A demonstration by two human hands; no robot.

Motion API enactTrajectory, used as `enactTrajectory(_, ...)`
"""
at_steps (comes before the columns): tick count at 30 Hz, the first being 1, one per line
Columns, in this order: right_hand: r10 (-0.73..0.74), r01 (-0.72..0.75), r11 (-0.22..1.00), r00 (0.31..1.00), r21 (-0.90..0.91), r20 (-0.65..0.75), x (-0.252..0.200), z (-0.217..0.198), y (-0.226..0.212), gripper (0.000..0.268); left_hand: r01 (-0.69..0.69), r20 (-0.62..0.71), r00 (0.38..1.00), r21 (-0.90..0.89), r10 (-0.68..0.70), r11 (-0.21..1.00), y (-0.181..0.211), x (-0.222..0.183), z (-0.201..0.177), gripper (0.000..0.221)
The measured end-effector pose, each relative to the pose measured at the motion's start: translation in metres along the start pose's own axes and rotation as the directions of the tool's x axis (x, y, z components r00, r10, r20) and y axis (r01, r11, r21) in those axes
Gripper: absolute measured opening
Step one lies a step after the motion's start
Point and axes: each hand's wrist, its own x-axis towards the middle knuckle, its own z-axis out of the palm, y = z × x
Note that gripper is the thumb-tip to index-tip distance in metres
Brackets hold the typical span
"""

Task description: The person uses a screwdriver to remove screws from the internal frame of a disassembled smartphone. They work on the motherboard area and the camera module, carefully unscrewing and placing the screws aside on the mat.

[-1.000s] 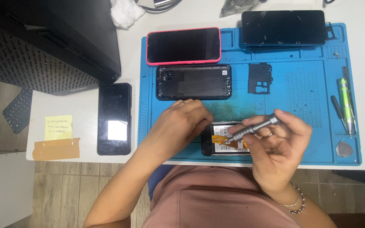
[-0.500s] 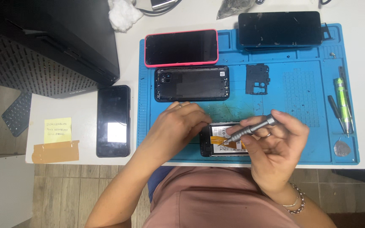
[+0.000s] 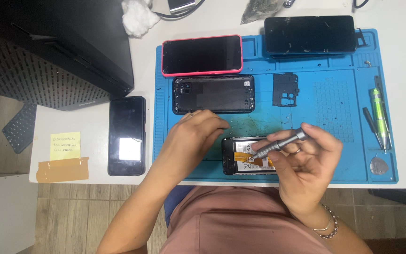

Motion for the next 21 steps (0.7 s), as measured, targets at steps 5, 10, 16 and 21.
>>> enactTrajectory(5,-0.002,0.002,1.0,1.0,-0.012,-0.002,0.0,0.001,0.0,0.055,-0.041,0.002,0.999,0.069,0.041,0.997,0.0,0.001,0.0,0.005)
enactTrajectory(10,0.005,-0.005,1.0,1.0,-0.021,-0.01,0.0,0.001,-0.001,0.055,-0.101,0.056,0.994,0.134,0.095,0.986,0.003,0.003,0.003,0.006)
enactTrajectory(16,0.003,-0.003,1.0,1.0,0.014,0.002,-0.001,-0.001,0.001,0.056,-0.161,0.109,0.984,0.241,0.139,0.957,0.004,0.007,0.005,0.008)
enactTrajectory(21,-0.025,0.025,1.0,1.0,0.0,0.002,0.0,-0.001,0.001,0.055,-0.233,0.171,0.971,0.482,0.17,0.845,0.005,0.013,0.013,0.018)
